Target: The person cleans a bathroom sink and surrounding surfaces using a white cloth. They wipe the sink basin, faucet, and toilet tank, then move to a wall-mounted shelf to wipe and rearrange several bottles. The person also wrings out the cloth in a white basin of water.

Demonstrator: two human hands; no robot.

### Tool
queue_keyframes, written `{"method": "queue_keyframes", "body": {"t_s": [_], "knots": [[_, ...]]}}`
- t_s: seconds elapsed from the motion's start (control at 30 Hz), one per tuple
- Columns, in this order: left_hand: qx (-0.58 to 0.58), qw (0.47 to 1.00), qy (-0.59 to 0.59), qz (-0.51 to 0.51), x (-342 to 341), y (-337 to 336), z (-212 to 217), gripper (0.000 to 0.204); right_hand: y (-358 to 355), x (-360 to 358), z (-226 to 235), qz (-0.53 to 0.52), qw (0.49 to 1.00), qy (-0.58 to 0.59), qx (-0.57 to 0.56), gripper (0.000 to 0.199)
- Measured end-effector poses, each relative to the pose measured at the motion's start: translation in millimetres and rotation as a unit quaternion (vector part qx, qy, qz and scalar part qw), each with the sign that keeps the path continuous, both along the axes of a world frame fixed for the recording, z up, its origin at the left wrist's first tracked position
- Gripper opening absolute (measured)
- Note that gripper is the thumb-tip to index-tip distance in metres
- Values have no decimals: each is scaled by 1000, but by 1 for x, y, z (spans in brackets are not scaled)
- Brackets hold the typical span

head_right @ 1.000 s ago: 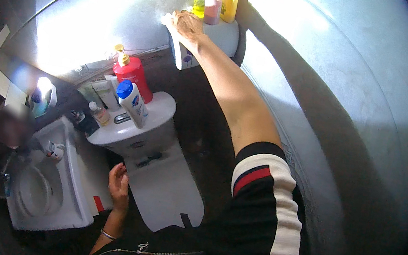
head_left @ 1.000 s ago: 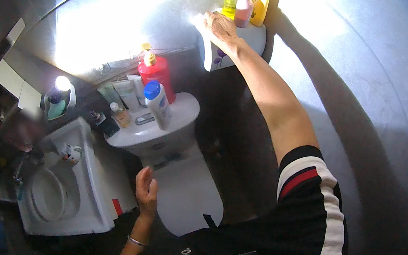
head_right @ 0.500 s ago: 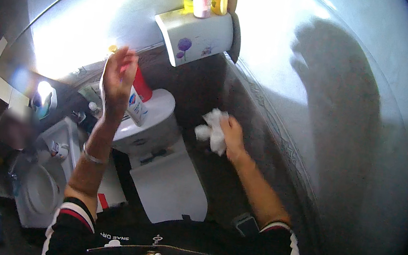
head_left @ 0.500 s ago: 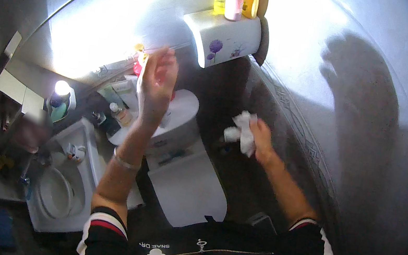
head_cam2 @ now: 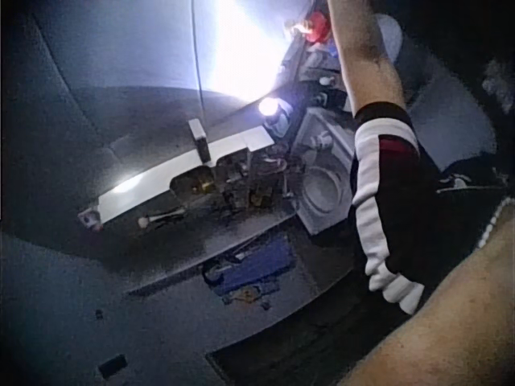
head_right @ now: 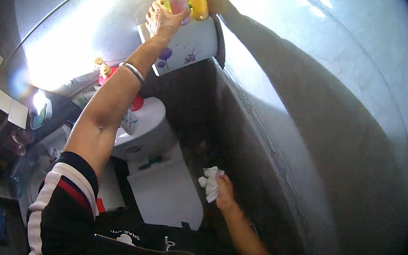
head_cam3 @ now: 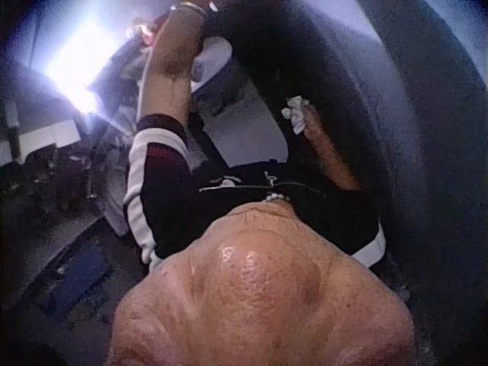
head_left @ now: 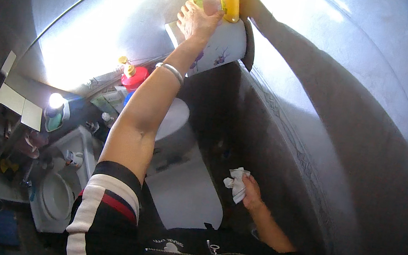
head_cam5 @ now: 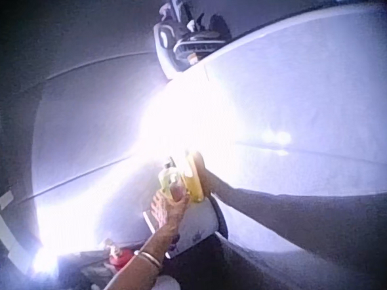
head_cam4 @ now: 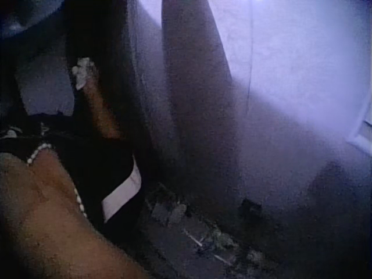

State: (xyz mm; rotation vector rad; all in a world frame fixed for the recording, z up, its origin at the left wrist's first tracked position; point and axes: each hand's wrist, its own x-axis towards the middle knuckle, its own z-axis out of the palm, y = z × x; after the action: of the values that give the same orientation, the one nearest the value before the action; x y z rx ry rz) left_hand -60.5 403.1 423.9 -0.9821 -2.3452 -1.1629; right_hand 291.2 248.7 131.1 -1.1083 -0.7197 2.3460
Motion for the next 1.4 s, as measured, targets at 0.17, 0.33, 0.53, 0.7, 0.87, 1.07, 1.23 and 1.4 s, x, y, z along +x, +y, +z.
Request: {"method": "queue_keyframes", "body": {"t_s": [0.17,0.33,0.53,0.7,0.87,1.07,1.23,1.4], "knots": [[8,1000,5,16,5,2,-4,77,0,-3,11,9,1000,-12,-27,25],[-7,1000,26,7,13,1,1,70,0,0,3,30,999,-12,-4,27],[18,999,24,-12,9,1,1,60,0,-3,-4,41,999,-23,-10,27],[61,991,54,-109,-2,-2,3,59,-3,-3,-16,28,999,-27,-15,27],[20,974,14,-224,-26,2,7,68,-5,1,-1,6,999,-23,-23,25],[-5,973,-39,-227,-26,2,10,65,-2,13,-27,-4,999,-31,-18,28],[12,971,-7,-237,-27,3,7,66,-2,13,-18,0,1000,-22,-13,27],[72,959,-31,-272,-30,2,6,62,0,13,-20,1,1000,-5,-8,27]]}}
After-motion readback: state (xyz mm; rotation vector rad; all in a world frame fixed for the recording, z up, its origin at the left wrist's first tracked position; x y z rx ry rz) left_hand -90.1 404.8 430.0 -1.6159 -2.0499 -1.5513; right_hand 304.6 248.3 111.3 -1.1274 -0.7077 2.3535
